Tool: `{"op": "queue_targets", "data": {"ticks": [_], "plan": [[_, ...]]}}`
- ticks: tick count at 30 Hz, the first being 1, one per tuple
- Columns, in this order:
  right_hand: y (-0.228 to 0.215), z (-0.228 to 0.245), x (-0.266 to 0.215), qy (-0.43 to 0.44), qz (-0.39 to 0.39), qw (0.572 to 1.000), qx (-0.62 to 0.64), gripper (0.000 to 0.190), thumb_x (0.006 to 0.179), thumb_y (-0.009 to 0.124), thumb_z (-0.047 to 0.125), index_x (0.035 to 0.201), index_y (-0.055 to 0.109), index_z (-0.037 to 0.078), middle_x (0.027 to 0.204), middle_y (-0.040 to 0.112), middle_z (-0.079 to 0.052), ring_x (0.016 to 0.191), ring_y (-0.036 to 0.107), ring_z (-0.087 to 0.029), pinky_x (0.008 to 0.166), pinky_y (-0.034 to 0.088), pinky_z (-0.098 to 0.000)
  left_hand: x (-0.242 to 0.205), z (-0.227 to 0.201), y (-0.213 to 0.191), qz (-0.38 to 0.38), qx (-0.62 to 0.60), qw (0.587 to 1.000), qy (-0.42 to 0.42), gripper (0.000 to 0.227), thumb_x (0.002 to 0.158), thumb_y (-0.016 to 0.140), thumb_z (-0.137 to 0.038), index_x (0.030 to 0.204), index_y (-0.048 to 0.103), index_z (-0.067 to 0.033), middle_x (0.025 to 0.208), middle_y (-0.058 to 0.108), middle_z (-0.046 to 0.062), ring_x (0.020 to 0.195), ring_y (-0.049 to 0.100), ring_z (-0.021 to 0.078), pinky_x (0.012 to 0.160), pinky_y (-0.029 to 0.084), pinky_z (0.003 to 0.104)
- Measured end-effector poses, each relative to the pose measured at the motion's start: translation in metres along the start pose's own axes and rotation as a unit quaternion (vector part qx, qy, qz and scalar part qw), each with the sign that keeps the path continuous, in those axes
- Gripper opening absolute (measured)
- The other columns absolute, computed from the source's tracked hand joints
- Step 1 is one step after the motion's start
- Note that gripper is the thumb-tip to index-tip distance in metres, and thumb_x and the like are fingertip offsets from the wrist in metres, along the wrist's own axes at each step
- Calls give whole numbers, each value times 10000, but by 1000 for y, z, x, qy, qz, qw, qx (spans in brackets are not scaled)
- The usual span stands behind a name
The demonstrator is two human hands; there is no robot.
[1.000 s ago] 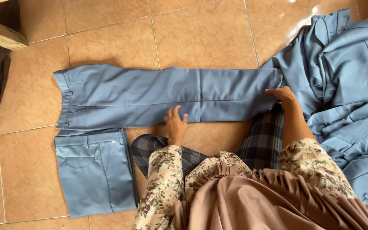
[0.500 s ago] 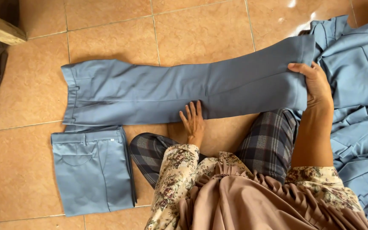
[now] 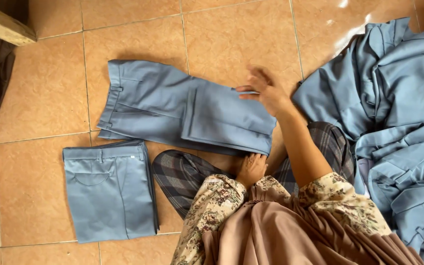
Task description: Folding blue uniform pants and stacking them neatly on the floor.
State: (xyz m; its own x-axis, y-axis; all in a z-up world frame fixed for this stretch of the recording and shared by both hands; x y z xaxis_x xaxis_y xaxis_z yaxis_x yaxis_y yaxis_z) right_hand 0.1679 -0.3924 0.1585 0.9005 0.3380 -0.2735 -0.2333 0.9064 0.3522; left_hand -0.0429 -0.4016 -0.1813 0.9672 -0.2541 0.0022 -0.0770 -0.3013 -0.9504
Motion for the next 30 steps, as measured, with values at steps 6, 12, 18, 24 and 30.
{"op": "queue_targets", "data": {"ticks": [6,12,18,24,30], "plan": [[-158,-114,37,13,-179,957,-230,354,959,710,174,1277,660,26,1263,585,-251,877,729,-369,687,661,-484,20,7,-59,123,-109,983,-82,442,966,517,-554,1037,678,-149,1061,623,47,1022,614,252,797,520,444],[-165,-122,16,46,-104,867,-486,426,972,599,105,1308,686,351,1438,591,-122,1136,657,-401,891,584,-560,32,29,-75,163,-277,884,-340,641,933,522,-671,947,772,-81,990,750,156,1041,710,385,849,559,540],[-143,-147,39,17,39,675,-737,489,1017,531,219,1480,520,378,1494,570,40,1403,463,-329,1096,415,-558,12,100,63,146,-314,819,-457,578,837,548,-672,954,785,-158,1007,759,96,1099,701,364,869,531,508],[-198,-218,73,27,37,691,-721,353,988,618,374,1336,674,353,1207,710,-68,1197,602,-344,992,495,-509,-34,59,-4,139,-406,765,-480,569,864,575,-480,1014,754,38,1083,732,244,1162,664,390,980,514,515],[-208,-186,72,136,60,804,-575,363,875,707,469,1122,792,218,1152,752,-183,1165,641,-453,994,485,-562,-35,22,-88,258,-294,840,-376,488,916,571,-487,852,807,-64,1040,754,222,1151,664,432,928,557,512]]}}
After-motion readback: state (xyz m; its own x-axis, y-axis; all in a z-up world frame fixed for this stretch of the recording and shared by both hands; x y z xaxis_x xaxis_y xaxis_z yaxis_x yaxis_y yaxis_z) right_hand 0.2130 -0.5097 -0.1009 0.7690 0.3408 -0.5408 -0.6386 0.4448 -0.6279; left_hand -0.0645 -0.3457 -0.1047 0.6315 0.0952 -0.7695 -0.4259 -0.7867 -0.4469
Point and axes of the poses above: each hand's wrist, its own x-axis towards the middle knuckle, its own y-axis out of the palm, z = x × y, the point moved 4 cm from there along x, towards the middle knuckle
